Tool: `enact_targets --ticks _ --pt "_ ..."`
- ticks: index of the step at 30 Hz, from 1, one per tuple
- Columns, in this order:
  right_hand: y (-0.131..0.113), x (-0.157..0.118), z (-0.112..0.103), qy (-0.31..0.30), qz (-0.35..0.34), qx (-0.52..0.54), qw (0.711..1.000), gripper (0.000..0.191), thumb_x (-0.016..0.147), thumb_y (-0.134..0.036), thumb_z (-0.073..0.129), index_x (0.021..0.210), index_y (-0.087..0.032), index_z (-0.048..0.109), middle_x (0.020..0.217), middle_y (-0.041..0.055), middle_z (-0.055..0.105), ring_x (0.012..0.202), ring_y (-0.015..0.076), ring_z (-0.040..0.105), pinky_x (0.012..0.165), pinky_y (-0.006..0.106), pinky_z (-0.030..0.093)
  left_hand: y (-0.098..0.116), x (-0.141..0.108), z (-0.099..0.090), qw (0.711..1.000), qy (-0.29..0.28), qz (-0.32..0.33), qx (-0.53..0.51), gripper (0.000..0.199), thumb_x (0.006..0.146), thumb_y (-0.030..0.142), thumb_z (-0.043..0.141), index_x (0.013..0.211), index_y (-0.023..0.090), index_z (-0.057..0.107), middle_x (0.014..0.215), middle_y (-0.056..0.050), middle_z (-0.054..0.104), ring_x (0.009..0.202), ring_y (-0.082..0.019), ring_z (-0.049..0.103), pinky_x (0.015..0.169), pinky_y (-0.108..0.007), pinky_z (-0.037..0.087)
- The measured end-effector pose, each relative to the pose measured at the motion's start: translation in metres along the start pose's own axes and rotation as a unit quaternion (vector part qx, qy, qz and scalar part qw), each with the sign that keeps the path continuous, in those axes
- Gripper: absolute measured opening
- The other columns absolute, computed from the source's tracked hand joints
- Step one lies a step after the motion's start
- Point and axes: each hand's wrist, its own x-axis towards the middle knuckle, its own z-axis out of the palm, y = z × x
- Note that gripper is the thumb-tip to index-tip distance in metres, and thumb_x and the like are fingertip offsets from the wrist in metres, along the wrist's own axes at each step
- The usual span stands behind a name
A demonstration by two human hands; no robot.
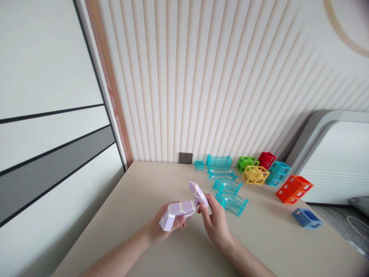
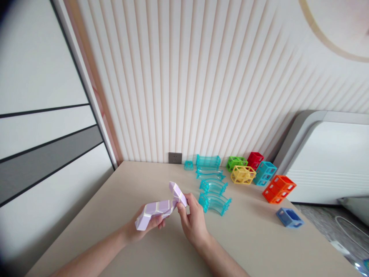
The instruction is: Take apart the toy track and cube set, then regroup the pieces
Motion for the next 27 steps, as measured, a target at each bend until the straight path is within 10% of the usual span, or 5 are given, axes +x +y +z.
enact_targets --ticks 13,20,27 --pt "-0.0002 0.0036 -0.0055 0.018 -0.069 -0.074 0.995 0.030 0.101 -0.042 0.052 0.082 -0.021 0.061 0.067 -0.0001 0.060 0.057 0.0153 0.056 0.054 0.024 0.044 0.0037 -0.0017 -0.0039 0.999 -0.004 -0.001 0.039 0.036 0.095 0.050 0.060 0.098 0.014 0.067 0.083 -0.007 0.064 0.074 -0.019 0.061 0.068 -0.030 0.049" --pt "-0.0049 0.0000 -0.0029 -0.019 -0.022 0.000 1.000 0.036 0.102 -0.041 0.051 0.128 -0.019 0.060 0.107 0.0103 0.073 0.088 0.0221 0.068 0.076 0.029 0.054 0.0067 0.0012 -0.0071 0.995 0.020 0.042 0.082 0.034 0.094 0.047 0.064 0.108 0.016 0.071 0.084 -0.007 0.064 0.074 -0.018 0.060 0.069 -0.030 0.050" --pt "-0.0061 0.0027 0.0032 -0.045 0.037 0.017 0.998 0.038 0.100 -0.048 0.053 0.080 -0.018 0.064 0.069 0.0002 0.059 0.062 0.0149 0.053 0.056 0.024 0.041 0.0003 0.0016 -0.0091 0.999 0.030 0.005 -0.019 0.038 0.093 0.051 0.063 0.096 0.015 0.072 0.084 -0.006 0.065 0.063 -0.016 0.064 0.060 -0.028 0.053"
